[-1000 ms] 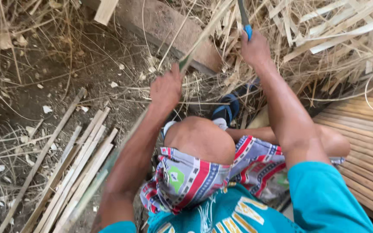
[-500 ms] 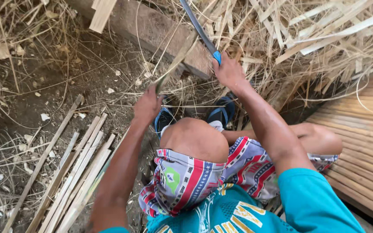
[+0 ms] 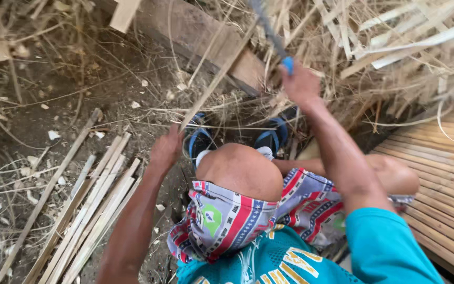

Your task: The person sits on the ground and uses a machete to shave thin strips from bamboo poles, repeatedly drawing the blade along the length of each pole to remove the outer layer. The shaved strips fall to the ground, and the person handles multiple bamboo poles one at a time.

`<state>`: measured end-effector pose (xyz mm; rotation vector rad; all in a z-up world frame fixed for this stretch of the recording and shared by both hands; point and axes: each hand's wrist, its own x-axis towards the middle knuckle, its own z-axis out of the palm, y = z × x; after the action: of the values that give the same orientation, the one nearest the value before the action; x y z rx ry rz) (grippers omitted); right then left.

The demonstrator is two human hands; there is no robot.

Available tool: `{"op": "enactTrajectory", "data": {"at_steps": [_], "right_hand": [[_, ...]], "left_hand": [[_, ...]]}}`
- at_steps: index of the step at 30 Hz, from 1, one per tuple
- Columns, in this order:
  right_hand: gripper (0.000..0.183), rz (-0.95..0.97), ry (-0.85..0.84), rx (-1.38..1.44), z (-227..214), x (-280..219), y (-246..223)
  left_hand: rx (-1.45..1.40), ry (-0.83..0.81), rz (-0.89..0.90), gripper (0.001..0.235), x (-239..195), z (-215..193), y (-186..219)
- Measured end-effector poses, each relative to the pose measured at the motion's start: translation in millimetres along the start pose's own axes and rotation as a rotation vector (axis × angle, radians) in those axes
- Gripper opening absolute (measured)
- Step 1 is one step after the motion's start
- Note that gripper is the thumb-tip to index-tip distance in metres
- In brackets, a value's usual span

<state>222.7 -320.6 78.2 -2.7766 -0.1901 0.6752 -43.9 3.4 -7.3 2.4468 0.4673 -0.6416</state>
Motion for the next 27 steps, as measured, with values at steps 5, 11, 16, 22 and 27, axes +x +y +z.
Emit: {"op": "enactTrajectory", "data": {"at_steps": [5, 11, 16, 22, 27], "right_hand": [[0.053, -0.077, 0.105, -0.162, 8.3, 29.6, 16.5], [0.049, -0.113, -0.141, 0.019, 33.1, -17.4, -31.4], [0.05, -0.406, -0.304, -0.389, 39.8, -42.8, -31.2], [0.054, 0.267, 0.1, 0.068, -52.4, 27.0, 31.1], [0.069, 0.016, -0.094, -0.121, 10.4, -4.3, 7.9]], "left_hand": [[-0.024, 0.051, 0.074, 0.035, 20.2, -9.4, -5.6], [0.06, -0.073, -0.08, 0.023, 33.9, -31.2, 26.4], [0.127, 0.48, 0.169, 0.01, 19.4, 3.9, 2.4], [0.061, 0.078, -0.115, 0.02, -8.6, 14.8, -11.3], [-0.022, 0.166, 0.119, 0.021, 9.1, 9.2, -27.3]]}}
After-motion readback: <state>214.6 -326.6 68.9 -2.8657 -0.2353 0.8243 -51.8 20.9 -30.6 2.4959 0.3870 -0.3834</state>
